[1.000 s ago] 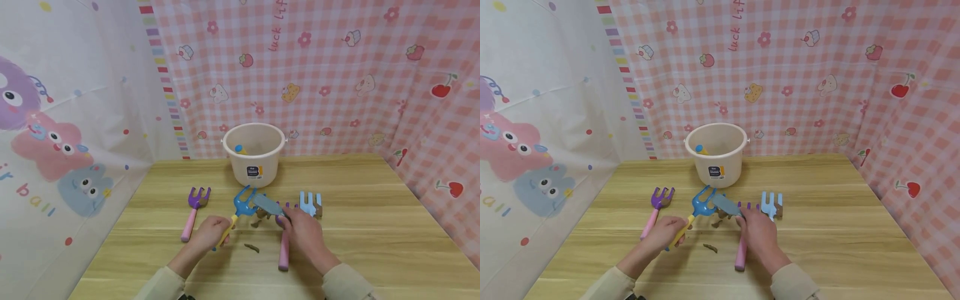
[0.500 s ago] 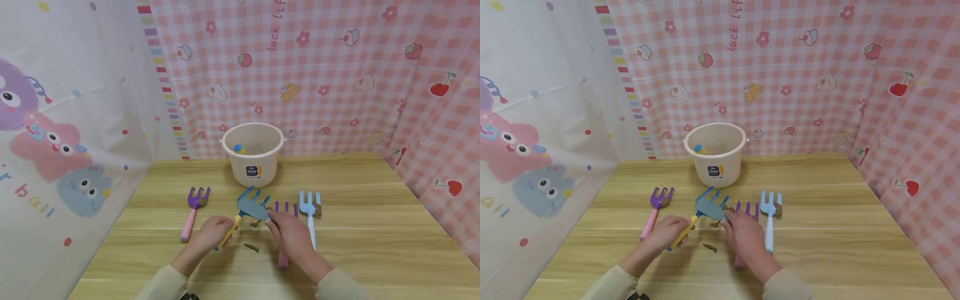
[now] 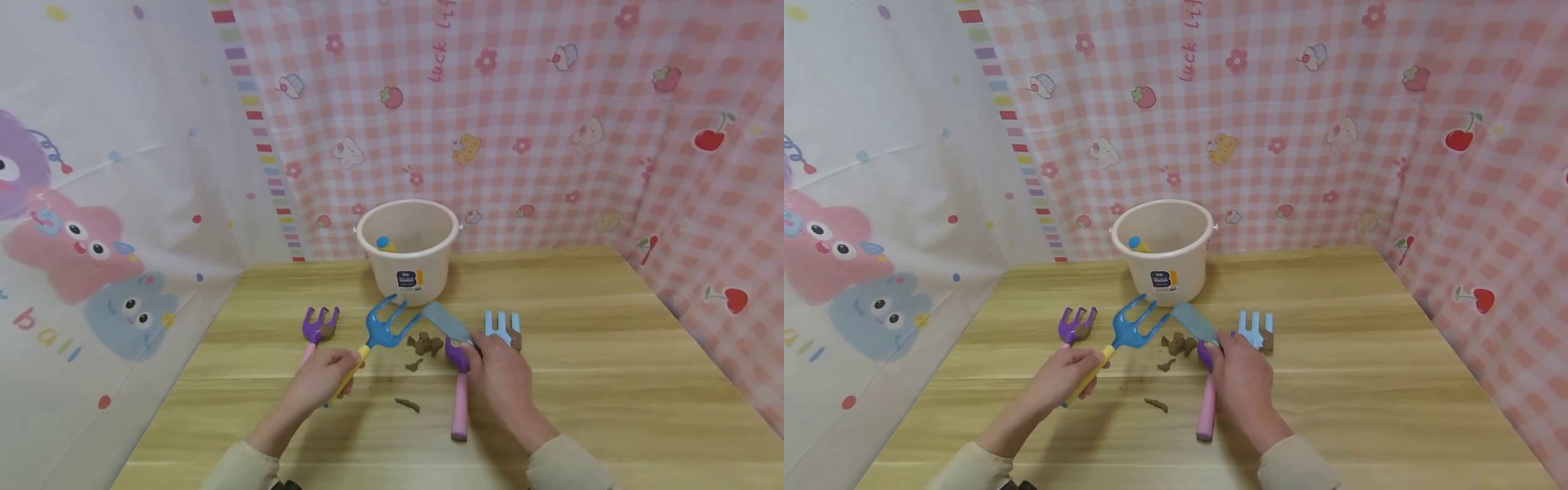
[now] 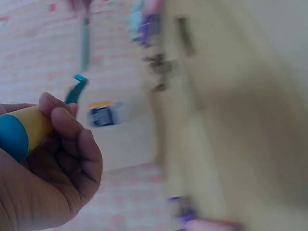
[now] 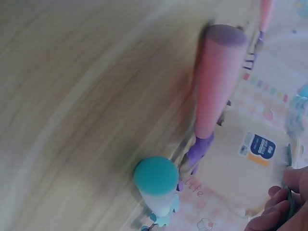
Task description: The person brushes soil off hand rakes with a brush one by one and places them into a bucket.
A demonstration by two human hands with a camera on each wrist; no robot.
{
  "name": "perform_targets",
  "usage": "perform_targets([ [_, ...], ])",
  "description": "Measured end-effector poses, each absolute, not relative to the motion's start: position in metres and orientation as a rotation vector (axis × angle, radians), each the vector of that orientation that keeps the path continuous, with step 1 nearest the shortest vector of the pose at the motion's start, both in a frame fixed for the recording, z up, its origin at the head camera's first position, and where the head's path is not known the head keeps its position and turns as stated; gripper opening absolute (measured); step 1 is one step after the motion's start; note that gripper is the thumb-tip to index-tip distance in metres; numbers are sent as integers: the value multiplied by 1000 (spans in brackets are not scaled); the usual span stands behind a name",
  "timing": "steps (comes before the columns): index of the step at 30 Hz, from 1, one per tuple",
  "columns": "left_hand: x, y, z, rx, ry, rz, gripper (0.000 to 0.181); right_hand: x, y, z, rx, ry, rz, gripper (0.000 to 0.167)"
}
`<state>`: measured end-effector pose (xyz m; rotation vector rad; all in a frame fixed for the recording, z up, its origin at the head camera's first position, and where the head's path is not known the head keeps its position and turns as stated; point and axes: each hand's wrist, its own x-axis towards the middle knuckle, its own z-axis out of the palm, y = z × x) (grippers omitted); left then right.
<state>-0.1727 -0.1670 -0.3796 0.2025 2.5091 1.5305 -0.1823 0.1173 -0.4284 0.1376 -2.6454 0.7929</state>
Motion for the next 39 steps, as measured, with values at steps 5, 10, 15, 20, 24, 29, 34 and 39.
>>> perform_targets([
  [5, -190, -173, -322, 246, 2600, 1614, 32, -178, 118, -419, 126, -2577, 956, 34],
  [10, -232, -163, -266, 287, 3012, 1218, 33, -172, 120, -414, 84, -2602, 1085, 37],
  [15, -284, -145, -238, 328, 3271, 637, 28, -169, 126, -412, 43, -2607, 1108, 39],
  [20, -324, -128, -232, 335, 3303, 258, 18, -166, 134, -413, -3, -2620, 1084, 39],
  [24, -350, -117, -237, 281, 3295, 126, 10, -166, 137, -413, -35, -2641, 1100, 40],
  [29, -374, -105, -252, 199, 3286, 107, 14, -162, 138, -414, -72, -2658, 1144, 41],
  [34, -381, -100, -267, 161, 3234, 174, 17, -160, 140, -414, -77, -2658, 1154, 42],
  [39, -382, -100, -277, 178, 3215, 167, 12, -160, 142, -413, -86, -2664, 1157, 43],
])
